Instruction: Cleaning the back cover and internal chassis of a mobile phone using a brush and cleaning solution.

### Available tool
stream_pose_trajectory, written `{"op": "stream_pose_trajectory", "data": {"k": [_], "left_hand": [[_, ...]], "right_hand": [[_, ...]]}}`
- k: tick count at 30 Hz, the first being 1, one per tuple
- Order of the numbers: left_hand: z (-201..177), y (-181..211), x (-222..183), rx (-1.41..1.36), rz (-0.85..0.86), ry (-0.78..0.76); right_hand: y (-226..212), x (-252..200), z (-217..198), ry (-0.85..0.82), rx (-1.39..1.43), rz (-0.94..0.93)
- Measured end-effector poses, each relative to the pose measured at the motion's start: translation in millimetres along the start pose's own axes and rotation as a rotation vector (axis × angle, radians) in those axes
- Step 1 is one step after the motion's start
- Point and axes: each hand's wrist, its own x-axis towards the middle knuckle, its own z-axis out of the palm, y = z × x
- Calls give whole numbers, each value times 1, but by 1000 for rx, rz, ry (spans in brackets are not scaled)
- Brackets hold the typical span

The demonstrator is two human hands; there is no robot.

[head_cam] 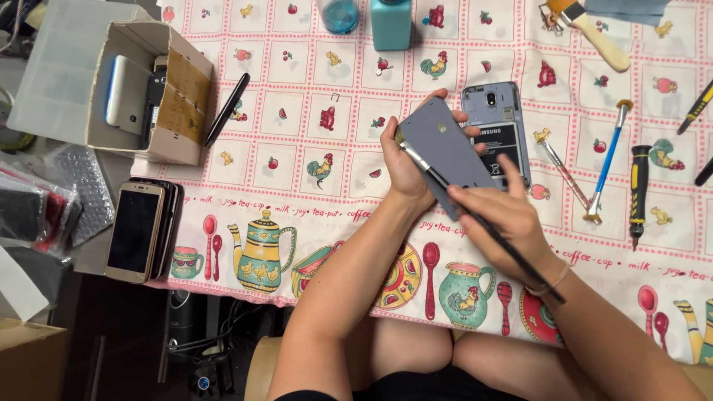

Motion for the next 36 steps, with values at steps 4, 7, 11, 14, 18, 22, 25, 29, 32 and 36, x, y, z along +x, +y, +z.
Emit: {"op": "stream_pose_trajectory", "data": {"k": [4,7,11,14,18,22,25,29,32,36], "left_hand": [[26,2,-8,18,-2,21],[3,1,-2,22,-4,35],[2,2,-1,29,0,40],[6,1,-3,-20,4,21],[-3,-1,-1,-48,-5,-5],[0,1,-1,-74,-15,-20],[26,7,-8,-65,-32,-8],[-5,1,-1,-54,-12,-12],[-1,5,-2,-19,-14,-1],[-1,5,-3,5,2,9]], "right_hand": [[17,-3,-13,96,-96,84],[9,-2,2,12,47,-14],[8,-3,-3,-13,115,42],[20,-4,-9,94,-13,80],[11,-5,1,16,51,58],[1,-1,-4,79,43,74],[5,-4,-11,127,-211,125],[5,-5,0,8,91,60],[11,-5,-3,-14,128,96],[22,-3,-8,50,52,139]]}}
